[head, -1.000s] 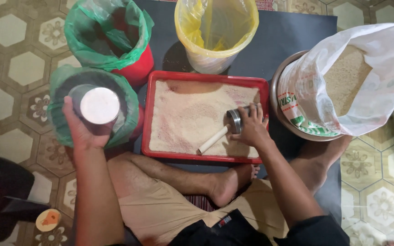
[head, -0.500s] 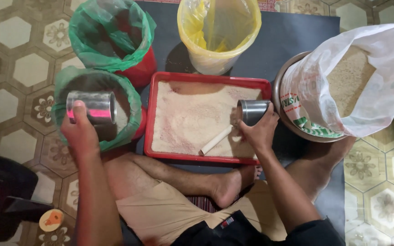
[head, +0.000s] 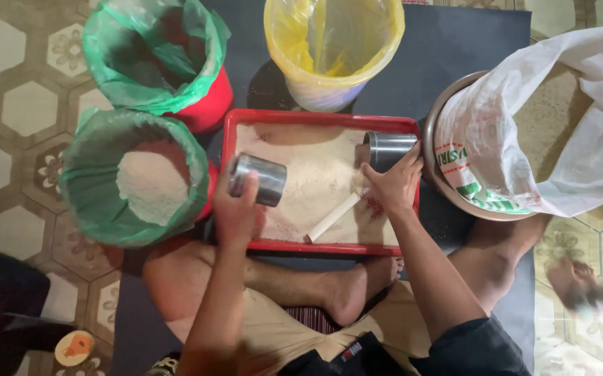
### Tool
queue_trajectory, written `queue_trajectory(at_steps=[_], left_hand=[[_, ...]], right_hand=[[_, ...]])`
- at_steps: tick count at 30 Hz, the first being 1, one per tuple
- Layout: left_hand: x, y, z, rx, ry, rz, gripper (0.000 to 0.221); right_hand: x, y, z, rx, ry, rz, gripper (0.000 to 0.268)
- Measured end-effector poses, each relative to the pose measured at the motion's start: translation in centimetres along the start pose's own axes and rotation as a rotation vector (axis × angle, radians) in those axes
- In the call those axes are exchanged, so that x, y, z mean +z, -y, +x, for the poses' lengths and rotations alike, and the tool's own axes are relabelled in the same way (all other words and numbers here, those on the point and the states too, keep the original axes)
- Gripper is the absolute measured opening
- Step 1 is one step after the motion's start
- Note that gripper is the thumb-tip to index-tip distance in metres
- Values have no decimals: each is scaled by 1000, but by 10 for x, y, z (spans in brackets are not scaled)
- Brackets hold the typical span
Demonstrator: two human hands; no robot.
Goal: The person is scooping rice and a pinkish powder from large bags into a red tray and then into small metal cups.
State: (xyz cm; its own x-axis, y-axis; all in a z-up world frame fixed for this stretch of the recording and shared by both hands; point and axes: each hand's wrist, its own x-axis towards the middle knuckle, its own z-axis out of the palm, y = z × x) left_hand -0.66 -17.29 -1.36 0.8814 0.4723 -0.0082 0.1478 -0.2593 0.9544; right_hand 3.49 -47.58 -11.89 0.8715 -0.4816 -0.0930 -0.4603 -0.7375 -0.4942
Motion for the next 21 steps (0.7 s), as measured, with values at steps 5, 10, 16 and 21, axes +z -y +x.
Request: queue_trajectory(at_steps=[5,10,16,21], left_hand=[[40,51,5,-275,58,123,64],[48,62,10,183,38,483,93],[71,72,-6,180,200,526,113],[102,91,-12,129,162,435,109]], right_hand=[[-1,1,17,44,85,-65,135],[2,-2,20,12,56,-70,135],[28,-8,12,-119,45,-8,147],[24,33,-12,-247,233,53,141]])
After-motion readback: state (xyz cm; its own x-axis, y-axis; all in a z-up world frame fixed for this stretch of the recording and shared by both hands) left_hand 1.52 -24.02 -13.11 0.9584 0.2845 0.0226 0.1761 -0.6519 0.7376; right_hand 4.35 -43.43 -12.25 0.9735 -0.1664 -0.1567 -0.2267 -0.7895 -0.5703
